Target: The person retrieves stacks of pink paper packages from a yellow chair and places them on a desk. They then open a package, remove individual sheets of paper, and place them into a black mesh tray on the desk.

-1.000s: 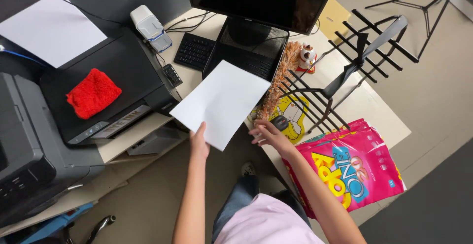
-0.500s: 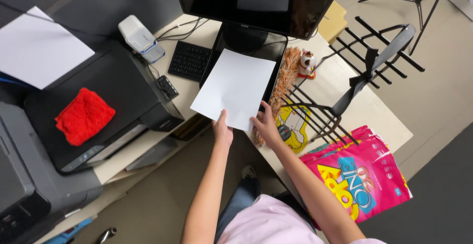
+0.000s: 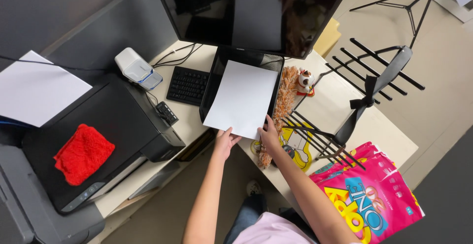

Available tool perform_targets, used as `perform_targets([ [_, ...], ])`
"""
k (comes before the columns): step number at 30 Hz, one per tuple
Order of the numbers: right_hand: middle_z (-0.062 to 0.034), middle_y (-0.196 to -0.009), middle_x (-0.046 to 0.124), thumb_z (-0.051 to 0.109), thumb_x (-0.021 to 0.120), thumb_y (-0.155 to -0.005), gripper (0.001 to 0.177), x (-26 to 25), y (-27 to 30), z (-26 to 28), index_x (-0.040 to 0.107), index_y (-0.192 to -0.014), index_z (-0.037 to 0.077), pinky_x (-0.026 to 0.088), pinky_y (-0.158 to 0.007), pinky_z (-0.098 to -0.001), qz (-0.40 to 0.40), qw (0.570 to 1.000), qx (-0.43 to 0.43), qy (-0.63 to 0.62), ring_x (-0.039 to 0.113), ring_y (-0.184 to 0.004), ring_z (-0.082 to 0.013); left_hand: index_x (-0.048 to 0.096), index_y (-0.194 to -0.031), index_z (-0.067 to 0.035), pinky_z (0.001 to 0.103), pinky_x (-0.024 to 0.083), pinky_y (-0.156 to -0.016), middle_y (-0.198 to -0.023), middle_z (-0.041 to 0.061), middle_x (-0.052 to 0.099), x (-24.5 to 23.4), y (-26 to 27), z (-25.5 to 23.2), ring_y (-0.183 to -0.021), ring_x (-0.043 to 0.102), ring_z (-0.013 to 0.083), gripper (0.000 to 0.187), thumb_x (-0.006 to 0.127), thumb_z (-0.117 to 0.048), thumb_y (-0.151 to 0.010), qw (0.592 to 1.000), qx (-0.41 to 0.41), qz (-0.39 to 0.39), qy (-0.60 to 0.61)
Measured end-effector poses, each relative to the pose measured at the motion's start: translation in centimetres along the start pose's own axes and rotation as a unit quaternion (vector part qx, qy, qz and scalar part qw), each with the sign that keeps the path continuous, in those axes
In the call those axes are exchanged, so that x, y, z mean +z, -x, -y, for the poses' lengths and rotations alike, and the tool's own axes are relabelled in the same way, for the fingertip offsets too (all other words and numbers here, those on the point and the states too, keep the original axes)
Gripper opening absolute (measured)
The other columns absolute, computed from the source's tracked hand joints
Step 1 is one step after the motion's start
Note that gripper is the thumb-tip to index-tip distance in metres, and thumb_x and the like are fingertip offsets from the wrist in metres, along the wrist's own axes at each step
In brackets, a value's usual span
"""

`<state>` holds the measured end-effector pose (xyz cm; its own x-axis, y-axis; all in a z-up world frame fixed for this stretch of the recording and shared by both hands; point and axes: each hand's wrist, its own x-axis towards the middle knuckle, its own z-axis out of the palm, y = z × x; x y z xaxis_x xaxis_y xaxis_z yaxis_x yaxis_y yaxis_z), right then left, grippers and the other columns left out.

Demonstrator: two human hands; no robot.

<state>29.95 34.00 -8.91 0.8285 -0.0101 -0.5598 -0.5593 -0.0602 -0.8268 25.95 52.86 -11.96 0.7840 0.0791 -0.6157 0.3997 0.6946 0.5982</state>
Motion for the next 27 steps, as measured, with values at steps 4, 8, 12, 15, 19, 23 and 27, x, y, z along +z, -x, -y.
perform_targets([
  [4, -0.0139, -0.126, 0.065, -0.003, 0.056, -0.095, 0.075, -0.1, -2.7, -0.5, 0.029, -0.161, 0.018, 0.054, -0.087, -0.0351, -0.022, 1.000, -0.006, 0.021, 0.064, -0.107, -0.0210, 0.042, -0.137, 0.002, 0.042, 0.062, -0.087, -0.128, 0.020, 0.056, -1.2, -1.2, 0.8, -0.106, 0.069, 0.0316, 0.038, 0.048, -0.014, -0.103, 0.998, -0.029, -0.003, -0.055],
  [8, -0.0136, -0.119, 0.066, -0.003, 0.060, -0.093, 0.076, -0.1, -5.5, -0.8, 0.030, -0.160, 0.016, 0.054, -0.081, -0.0329, -0.038, 0.999, -0.022, 0.015, 0.064, -0.099, -0.0209, 0.048, -0.120, 0.009, 0.042, 0.061, -0.089, -0.115, 0.026, 0.062, -1.8, -3.7, 1.7, -0.098, 0.070, 0.0334, 0.024, 0.048, -0.012, -0.107, 0.999, -0.006, 0.010, -0.052],
  [12, -0.0128, -0.120, 0.062, -0.001, 0.060, -0.093, 0.070, 0.0, -5.8, -0.8, 0.033, -0.156, 0.013, 0.058, -0.074, -0.0341, -0.045, 0.999, -0.022, -0.003, 0.065, -0.100, -0.0206, 0.048, -0.115, 0.009, 0.041, 0.057, -0.094, -0.115, 0.024, 0.062, 0.3, -3.4, 0.0, -0.103, 0.071, 0.0333, 0.019, 0.044, -0.006, -0.103, 1.000, -0.003, -0.022, 0.004],
  [15, -0.0124, -0.122, 0.063, -0.003, 0.062, -0.090, 0.069, -0.1, -5.4, -1.6, 0.036, -0.153, 0.010, 0.059, -0.070, -0.0330, -0.031, 0.998, -0.037, 0.026, 0.067, -0.098, -0.0205, 0.046, -0.111, 0.012, 0.040, 0.056, -0.097, -0.115, 0.026, 0.060, 0.4, -3.7, 0.1, -0.107, 0.070, 0.0338, 0.018, 0.046, -0.006, -0.104, 0.999, 0.004, -0.020, 0.038],
  [19, -0.0157, -0.124, 0.062, -0.002, 0.061, -0.091, 0.067, -0.5, -3.1, -1.8, 0.037, -0.152, 0.010, 0.059, -0.070, -0.0324, 0.025, 0.999, -0.002, 0.025, 0.072, -0.091, -0.0215, 0.045, -0.112, 0.014, 0.040, 0.053, -0.102, -0.120, 0.027, 0.057, -0.6, -4.6, 2.1, -0.116, 0.066, 0.0344, 0.021, 0.049, -0.005, -0.104, 0.997, 0.032, -0.017, 0.061],
  [23, -0.0160, -0.131, 0.059, 0.002, 0.062, -0.093, 0.063, -1.2, -0.6, -2.7, 0.038, -0.151, 0.010, 0.059, -0.073, -0.0293, 0.069, 0.997, -0.017, 0.019, 0.073, -0.091, -0.0204, 0.045, -0.131, 0.011, 0.039, 0.054, -0.108, -0.127, 0.023, 0.054, -0.8, -4.5, 3.6, -0.121, 0.061, 0.0337, 0.036, 0.054, -0.004, -0.100, 0.995, 0.064, -0.012, 0.082],
  [27, -0.0126, -0.132, 0.059, 0.007, 0.060, -0.095, 0.056, -3.2, 4.3, -1.6, 0.041, -0.148, 0.009, 0.058, -0.076, -0.0312, 0.114, 0.993, -0.020, 0.024, 0.072, -0.095, -0.0176, 0.039, -0.144, 0.001, 0.040, 0.053, -0.106, -0.137, 0.021, 0.054, -0.3, -2.4, 4.7, -0.122, 0.061, 0.0312, 0.049, 0.055, -0.010, -0.099, 0.996, 0.055, -0.045, 0.044],
])
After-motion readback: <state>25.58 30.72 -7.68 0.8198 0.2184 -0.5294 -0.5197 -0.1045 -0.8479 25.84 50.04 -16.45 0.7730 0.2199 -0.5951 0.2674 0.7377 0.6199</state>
